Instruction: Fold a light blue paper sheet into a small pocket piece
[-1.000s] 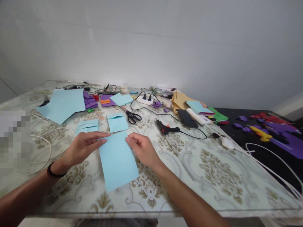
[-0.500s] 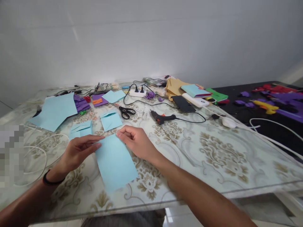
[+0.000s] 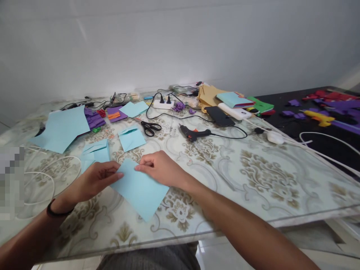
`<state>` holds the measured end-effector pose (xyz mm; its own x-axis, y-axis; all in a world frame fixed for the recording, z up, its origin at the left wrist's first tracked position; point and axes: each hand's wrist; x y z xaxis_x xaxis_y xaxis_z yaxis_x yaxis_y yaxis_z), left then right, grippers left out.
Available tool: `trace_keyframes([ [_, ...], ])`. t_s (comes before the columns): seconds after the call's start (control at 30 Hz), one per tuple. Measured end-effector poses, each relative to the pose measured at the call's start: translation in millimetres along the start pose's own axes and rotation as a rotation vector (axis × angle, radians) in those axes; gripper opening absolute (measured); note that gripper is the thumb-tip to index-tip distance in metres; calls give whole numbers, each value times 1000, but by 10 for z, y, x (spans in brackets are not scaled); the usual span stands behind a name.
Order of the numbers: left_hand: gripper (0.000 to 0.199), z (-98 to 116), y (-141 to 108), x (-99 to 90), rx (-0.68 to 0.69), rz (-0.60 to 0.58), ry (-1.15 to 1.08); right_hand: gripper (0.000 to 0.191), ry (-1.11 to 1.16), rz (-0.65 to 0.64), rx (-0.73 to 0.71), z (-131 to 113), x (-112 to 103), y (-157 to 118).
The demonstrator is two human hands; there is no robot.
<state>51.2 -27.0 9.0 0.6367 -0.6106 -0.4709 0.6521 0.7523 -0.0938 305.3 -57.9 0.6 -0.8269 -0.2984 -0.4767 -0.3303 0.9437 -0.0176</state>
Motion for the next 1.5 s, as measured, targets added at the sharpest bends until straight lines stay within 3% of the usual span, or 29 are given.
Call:
trace_keyframes([
  [0.2, 27, 37, -15, 160, 43, 58, 146, 28, -75, -107, -22, -46, 194, -40],
  [0.3, 30, 59, -38, 141, 81, 76, 159, 29, -40, -100, -18, -66, 218, -42],
  [0.4, 30, 53, -41, -16, 125, 141, 115, 30, 8, -72, -6, -67, 115, -31],
  [0.57, 27, -24, 14, -408, 96, 454, 71, 33, 198, -168, 83, 25, -204, 9],
  [0.67, 27, -51, 49, -488, -24, 585, -146, 23, 195, -34, -12, 91, -270, 46],
  [0.7, 29, -51, 56, -465, -88, 575, -246, 26, 204, 38, -71, 99, -250, 54],
  [0.77, 33, -42, 62, -354, -209, 487, -429, 62, 195, 119, -205, 86, -164, 56],
  [0.8, 34, -35, 62, -277, -243, 416, -480, 64, 166, 132, -286, 65, -109, 48],
  [0.9, 37, -16, 52, -57, -225, 161, -503, 24, 108, 148, -508, -29, 23, -1],
  [0.93, 36, -14, 48, -8, -179, 45, -449, 12, 112, 130, -488, -62, 42, -21],
  [1.0, 32, -13, 39, 38, -83, -99, -413, 18, 131, 59, -372, -119, 40, -59],
  [1.07, 36, -18, 31, 32, -18, -132, -402, 23, 68, 18, -250, -159, 7, -91],
  [1.13, 38, -24, 25, 8, 15, -93, -311, 20, -38, -27, -217, -188, -15, -120],
  [1.23, 29, -38, 23, -3, 41, -87, -116, 18, -114, -242, -361, -222, 46, -174],
  [1.3, 21, -52, 23, 10, 18, -213, -85, 46, -127, -423, -475, -225, 163, -214],
  [1.33, 19, -60, 23, 16, -9, -289, -91, 59, -149, -452, -477, -216, 237, -230],
  [1.4, 17, -75, 23, 14, -75, -390, -112, 67, -227, -431, -444, -175, 385, -251],
  [1.5, 22, -96, 25, -36, -177, -354, -160, 51, -406, -463, -556, -103, 541, -255],
])
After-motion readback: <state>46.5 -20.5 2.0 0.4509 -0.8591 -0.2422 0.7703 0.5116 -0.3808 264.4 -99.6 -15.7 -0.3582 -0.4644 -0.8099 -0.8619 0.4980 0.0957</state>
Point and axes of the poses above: each hand's wrist, its own y-axis towards the middle knuckle, its own x-axis out of the palm, z = x × y, and after that the axes turned 6 degrees about -y, right-handed
